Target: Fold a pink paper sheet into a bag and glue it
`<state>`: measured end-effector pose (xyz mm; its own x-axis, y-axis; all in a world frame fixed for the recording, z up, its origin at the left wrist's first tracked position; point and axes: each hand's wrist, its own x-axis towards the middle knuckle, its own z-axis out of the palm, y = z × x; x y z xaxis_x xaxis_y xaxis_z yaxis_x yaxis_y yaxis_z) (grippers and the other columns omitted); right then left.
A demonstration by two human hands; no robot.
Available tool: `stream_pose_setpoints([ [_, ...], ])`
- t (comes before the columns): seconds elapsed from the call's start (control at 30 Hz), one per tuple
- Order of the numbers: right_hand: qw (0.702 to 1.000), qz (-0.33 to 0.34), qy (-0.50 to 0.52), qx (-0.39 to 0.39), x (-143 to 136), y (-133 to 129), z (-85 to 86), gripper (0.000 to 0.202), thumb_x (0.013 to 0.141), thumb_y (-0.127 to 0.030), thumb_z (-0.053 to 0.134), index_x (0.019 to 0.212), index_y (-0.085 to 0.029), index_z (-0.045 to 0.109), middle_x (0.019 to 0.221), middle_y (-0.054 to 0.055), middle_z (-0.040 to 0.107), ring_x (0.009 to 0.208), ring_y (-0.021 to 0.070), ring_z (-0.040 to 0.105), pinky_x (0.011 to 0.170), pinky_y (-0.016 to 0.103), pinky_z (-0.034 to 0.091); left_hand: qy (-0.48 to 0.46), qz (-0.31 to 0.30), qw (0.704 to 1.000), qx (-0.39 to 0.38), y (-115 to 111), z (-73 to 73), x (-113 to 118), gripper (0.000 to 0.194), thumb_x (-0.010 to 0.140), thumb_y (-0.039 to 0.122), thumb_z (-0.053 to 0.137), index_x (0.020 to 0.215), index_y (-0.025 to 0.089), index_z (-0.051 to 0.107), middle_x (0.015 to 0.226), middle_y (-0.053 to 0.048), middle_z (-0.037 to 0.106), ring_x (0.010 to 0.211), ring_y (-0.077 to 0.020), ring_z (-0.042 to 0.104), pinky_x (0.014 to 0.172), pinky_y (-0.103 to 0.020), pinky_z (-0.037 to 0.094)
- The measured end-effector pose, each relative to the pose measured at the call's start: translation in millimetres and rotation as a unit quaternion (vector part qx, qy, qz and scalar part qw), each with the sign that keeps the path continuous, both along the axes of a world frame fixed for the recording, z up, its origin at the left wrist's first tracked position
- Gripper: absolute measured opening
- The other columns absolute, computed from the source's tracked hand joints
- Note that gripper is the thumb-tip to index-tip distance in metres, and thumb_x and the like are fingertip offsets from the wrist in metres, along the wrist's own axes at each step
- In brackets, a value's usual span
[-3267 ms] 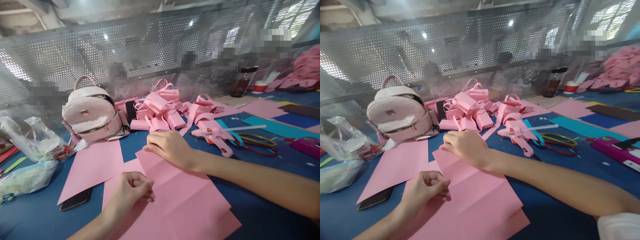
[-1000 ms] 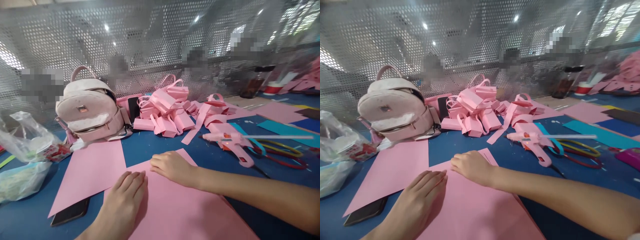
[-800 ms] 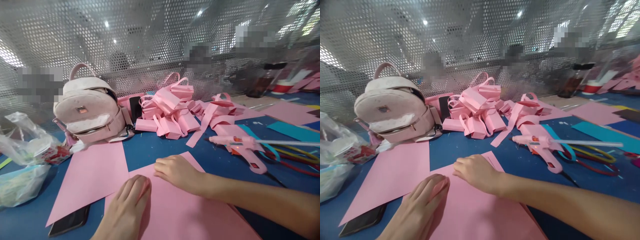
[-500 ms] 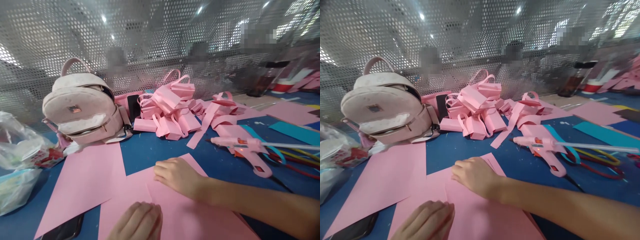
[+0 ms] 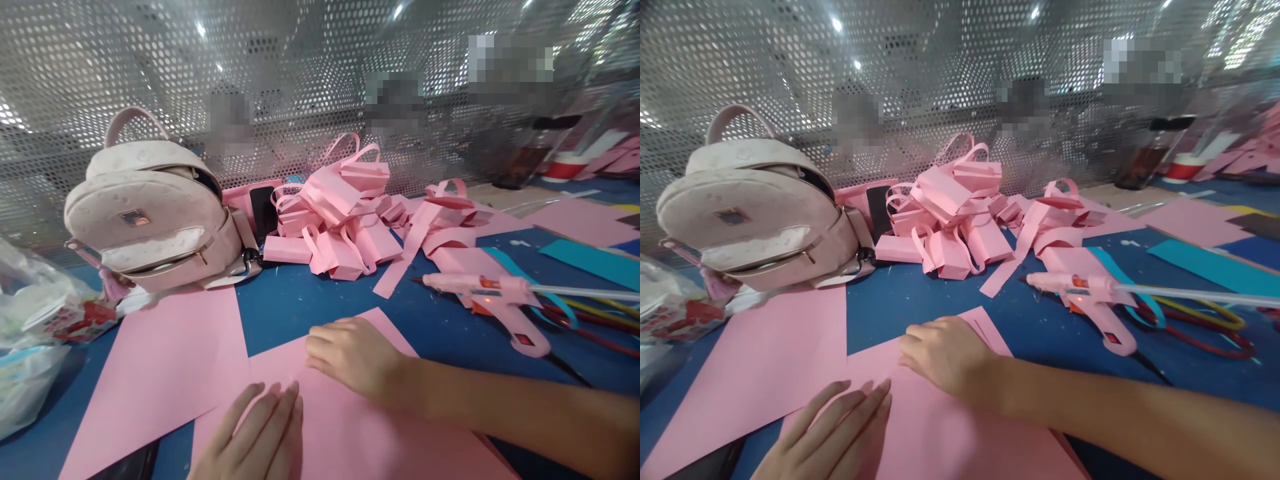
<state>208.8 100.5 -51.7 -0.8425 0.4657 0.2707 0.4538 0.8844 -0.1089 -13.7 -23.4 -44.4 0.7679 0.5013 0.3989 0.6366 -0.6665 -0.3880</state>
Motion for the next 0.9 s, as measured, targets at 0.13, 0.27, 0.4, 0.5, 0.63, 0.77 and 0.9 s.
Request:
stream_pose_setpoints([
  [0.13,1.000,-0.002,0.000,0.000,-0.3,0.1,-0.5,0.027,0.104,-0.032,0.054,0.080,-0.020,0.061,0.077,-0.001,0.068,0.063,0.0140,0.057,0.059,0.032,0.028,-0.025,0.020,0.999,0.011,2.0,0.4,1.1,0.040,0.101,0.009,0.035,0.121,0.012,0.069,0.124,-0.007,0.073,0.114,-0.0203,0.062,0.127,-0.044,0.012],
  [0.27,1.000,0.000,-0.002,-0.006,0.3,-1.3,4.3,0.027,0.105,-0.031,0.052,0.082,-0.020,0.062,0.077,-0.001,0.067,0.064,0.0138,0.058,0.059,0.031,0.029,-0.021,0.029,0.999,-0.006,1.3,-3.9,4.9,0.039,0.099,0.010,0.038,0.124,0.010,0.066,0.128,-0.010,0.071,0.119,-0.0235,0.059,0.127,-0.047,0.012],
  [0.4,1.000,-0.007,0.001,-0.008,1.3,-4.1,10.4,0.026,0.103,-0.032,0.056,0.082,-0.020,0.063,0.076,-0.002,0.066,0.063,0.0142,0.058,0.057,0.031,0.029,-0.044,0.049,0.998,-0.006,1.5,-6.0,6.2,0.036,0.094,0.013,0.045,0.123,0.010,0.066,0.129,-0.011,0.071,0.118,-0.0260,0.059,0.124,-0.047,0.017],
  [0.5,1.000,-0.007,0.004,-0.009,2.0,-5.7,12.6,0.027,0.104,-0.032,0.055,0.081,-0.019,0.063,0.076,-0.002,0.066,0.064,0.0142,0.059,0.057,0.030,0.029,-0.028,0.044,0.998,-0.029,0.2,-1.4,5.5,0.041,0.092,0.013,0.047,0.130,0.008,0.062,0.135,-0.013,0.066,0.121,-0.0274,0.058,0.122,-0.046,0.021],
  [0.63,1.000,0.000,0.012,-0.007,2.6,-7.7,14.5,0.031,0.105,-0.033,0.053,0.080,-0.018,0.064,0.077,-0.001,0.067,0.066,0.0142,0.060,0.058,0.029,0.030,-0.073,0.035,0.989,-0.122,-2.3,11.4,6.8,0.047,0.090,0.009,0.043,0.135,0.008,0.056,0.133,-0.016,0.066,0.116,-0.0284,0.061,0.109,-0.046,0.043],
  [0.77,0.999,0.017,0.026,-0.007,3.1,-16.1,24.7,0.033,0.106,-0.036,0.050,0.083,-0.018,0.067,0.077,0.000,0.069,0.068,0.0146,0.061,0.060,0.029,0.031,-0.282,0.095,0.916,-0.269,-0.7,19.7,14.6,0.038,0.098,0.021,0.043,0.135,0.017,0.055,0.108,-0.011,0.073,0.094,-0.0229,0.067,0.084,-0.037,0.057],
  [0.9,0.998,0.033,0.047,-0.013,4.0,-32.2,43.5,0.033,0.107,-0.037,0.049,0.085,-0.019,0.067,0.079,-0.001,0.069,0.068,0.0140,0.061,0.060,0.028,0.032,-0.432,0.147,0.763,-0.458,4.7,26.1,24.6,0.028,0.100,0.040,0.046,0.101,0.020,0.066,0.092,-0.005,0.070,0.090,-0.0204,0.064,0.084,-0.031,0.052],
])
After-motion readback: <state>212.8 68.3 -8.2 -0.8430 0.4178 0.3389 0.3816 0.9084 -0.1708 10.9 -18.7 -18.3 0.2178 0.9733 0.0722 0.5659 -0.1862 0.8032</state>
